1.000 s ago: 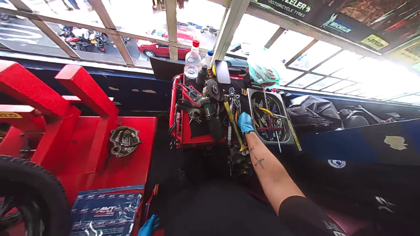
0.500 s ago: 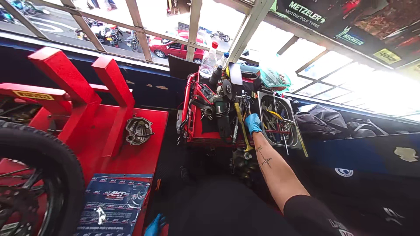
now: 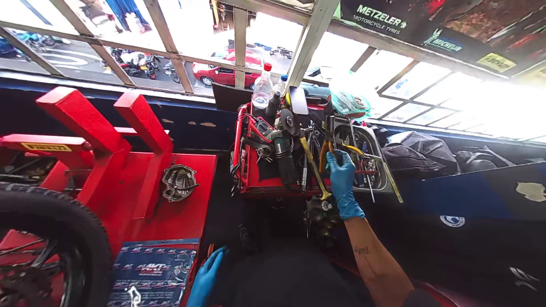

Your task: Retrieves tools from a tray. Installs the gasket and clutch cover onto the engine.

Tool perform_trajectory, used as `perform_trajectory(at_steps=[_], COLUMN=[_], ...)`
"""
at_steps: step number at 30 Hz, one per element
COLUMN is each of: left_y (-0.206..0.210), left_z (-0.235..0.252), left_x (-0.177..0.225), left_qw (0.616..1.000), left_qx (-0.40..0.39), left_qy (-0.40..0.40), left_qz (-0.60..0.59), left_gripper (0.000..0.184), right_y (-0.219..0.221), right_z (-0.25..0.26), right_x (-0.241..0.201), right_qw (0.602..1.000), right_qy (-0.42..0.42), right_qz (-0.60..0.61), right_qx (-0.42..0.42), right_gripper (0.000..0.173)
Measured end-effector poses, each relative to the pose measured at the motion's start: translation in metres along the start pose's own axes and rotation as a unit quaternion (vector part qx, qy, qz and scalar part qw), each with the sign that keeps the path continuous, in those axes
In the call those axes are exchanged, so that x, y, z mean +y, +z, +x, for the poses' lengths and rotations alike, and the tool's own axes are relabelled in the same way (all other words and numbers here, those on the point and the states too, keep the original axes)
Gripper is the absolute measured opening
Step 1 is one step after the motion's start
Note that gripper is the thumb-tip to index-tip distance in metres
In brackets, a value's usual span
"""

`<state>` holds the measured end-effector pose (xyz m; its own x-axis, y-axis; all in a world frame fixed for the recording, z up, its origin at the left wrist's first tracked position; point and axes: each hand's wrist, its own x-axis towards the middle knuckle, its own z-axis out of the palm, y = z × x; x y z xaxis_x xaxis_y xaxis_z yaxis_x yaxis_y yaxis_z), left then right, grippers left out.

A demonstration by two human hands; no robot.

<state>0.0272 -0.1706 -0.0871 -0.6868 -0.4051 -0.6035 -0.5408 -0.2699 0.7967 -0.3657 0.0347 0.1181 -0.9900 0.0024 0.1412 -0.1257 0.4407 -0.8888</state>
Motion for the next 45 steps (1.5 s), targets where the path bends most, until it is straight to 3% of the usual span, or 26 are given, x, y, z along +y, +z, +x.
perform_trajectory(at_steps=[2, 5, 10, 13, 16, 21, 24, 26, 27, 29, 31, 34, 36, 39, 40, 45], left_y=[0.012, 0.037, 0.085, 0.107, 0.132, 0.168, 0.18, 0.188, 0.193, 0.2, 0.207, 0.215, 0.217, 0.217, 0.212, 0.186], left_z=[0.002, -0.005, -0.047, -0.077, -0.105, -0.151, -0.174, -0.187, -0.193, -0.207, -0.225, -0.252, -0.267, -0.288, -0.302, -0.39], left_x=[0.051, 0.127, 0.206, 0.209, 0.194, 0.17, 0.148, 0.129, 0.12, 0.101, 0.087, 0.073, 0.068, 0.048, 0.037, -0.056], left_qw=[0.998, 0.987, 0.946, 0.931, 0.917, 0.885, 0.85, 0.826, 0.814, 0.799, 0.786, 0.747, 0.718, 0.687, 0.688, 0.719], left_qx=[-0.004, -0.002, 0.018, 0.06, 0.118, 0.233, 0.284, 0.33, 0.363, 0.434, 0.5, 0.603, 0.641, 0.664, 0.665, 0.626], left_qy=[0.061, 0.156, 0.321, 0.336, 0.331, 0.278, 0.28, 0.294, 0.296, 0.289, 0.264, 0.211, 0.199, 0.195, 0.187, 0.189], left_qz=[0.019, 0.036, -0.052, -0.128, -0.19, -0.292, -0.343, -0.35, -0.343, -0.299, -0.251, -0.183, -0.182, -0.22, -0.222, -0.235], left_gripper=[0.044, 0.042, 0.041, 0.031, 0.025, 0.03, 0.028, 0.027, 0.026, 0.026, 0.032, 0.036, 0.034, 0.038, 0.038, 0.04], right_y=[-0.004, -0.002, 0.006, -0.002, -0.012, -0.021, -0.026, -0.029, -0.03, -0.03, -0.027, -0.033, -0.044, -0.065, -0.064, -0.064], right_z=[-0.018, -0.045, -0.094, -0.117, -0.133, -0.161, -0.178, -0.187, -0.191, -0.201, -0.219, -0.269, -0.314, -0.373, -0.388, -0.473], right_x=[-0.029, -0.059, -0.087, -0.097, -0.099, -0.085, -0.075, -0.073, -0.074, -0.073, -0.064, -0.045, -0.038, -0.033, -0.03, -0.007], right_qw=[0.984, 0.891, 0.752, 0.675, 0.607, 0.532, 0.46, 0.402, 0.388, 0.4, 0.433, 0.528, 0.541, 0.498, 0.464, 0.368], right_qy=[0.048, 0.175, 0.196, 0.168, 0.138, 0.123, 0.148, 0.183, 0.195, 0.191, 0.15, 0.005, 0.013, 0.081, 0.102, 0.102], right_qz=[0.145, 0.315, 0.385, 0.386, 0.354, 0.306, 0.305, 0.269, 0.23, 0.14, 0.094, 0.136, 0.179, 0.203, 0.21, 0.18], right_qx=[-0.093, -0.274, -0.499, -0.606, -0.698, -0.779, -0.821, -0.856, -0.871, -0.885, -0.884, -0.838, -0.822, -0.839, -0.854, -0.907], right_gripper=[0.024, 0.036, 0.031, 0.027, 0.041, 0.045, 0.049, 0.041, 0.029, 0.009, 0.013, 0.012, 0.014, 0.025, 0.026, 0.025])
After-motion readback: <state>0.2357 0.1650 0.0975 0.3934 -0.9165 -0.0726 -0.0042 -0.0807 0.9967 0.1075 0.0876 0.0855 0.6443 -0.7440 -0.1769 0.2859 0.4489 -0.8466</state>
